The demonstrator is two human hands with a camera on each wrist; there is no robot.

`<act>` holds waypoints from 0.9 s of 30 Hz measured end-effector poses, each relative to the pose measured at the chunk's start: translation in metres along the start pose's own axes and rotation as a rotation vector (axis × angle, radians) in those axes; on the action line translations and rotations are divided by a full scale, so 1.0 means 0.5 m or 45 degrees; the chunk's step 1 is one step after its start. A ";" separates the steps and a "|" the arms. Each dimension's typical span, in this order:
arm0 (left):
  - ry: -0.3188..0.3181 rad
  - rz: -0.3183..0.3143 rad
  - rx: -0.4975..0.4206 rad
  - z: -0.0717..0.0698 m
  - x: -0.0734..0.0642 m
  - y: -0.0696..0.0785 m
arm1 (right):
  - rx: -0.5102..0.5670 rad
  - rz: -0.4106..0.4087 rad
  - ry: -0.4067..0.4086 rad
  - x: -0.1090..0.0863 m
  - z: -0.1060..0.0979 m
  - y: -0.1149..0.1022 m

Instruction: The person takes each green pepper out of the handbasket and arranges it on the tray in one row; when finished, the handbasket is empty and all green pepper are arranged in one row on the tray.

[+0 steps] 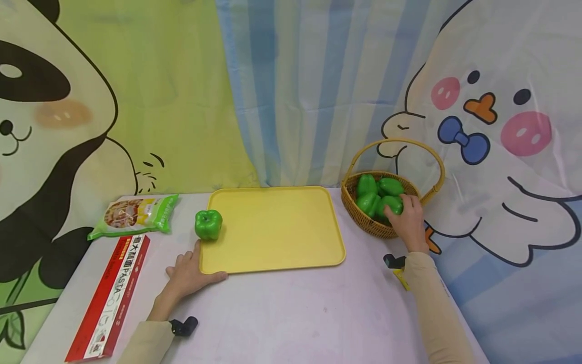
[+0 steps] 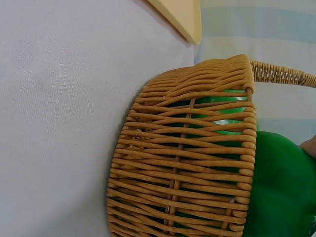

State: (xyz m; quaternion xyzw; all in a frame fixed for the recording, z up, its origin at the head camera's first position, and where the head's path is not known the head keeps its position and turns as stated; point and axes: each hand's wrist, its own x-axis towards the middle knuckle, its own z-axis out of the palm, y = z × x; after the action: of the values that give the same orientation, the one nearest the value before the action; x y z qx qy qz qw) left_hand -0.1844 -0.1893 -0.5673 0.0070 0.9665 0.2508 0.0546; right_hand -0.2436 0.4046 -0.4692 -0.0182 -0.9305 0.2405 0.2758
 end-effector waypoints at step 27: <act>-0.003 -0.016 0.011 0.001 0.000 -0.001 | 0.104 -0.189 0.297 0.014 0.032 -0.025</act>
State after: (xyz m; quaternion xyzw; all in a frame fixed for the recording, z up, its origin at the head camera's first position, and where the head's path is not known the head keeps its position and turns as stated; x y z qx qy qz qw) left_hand -0.1844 -0.1897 -0.5680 0.0015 0.9675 0.2464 0.0572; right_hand -0.2568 0.3878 -0.4718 0.0341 -0.8803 0.2534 0.3996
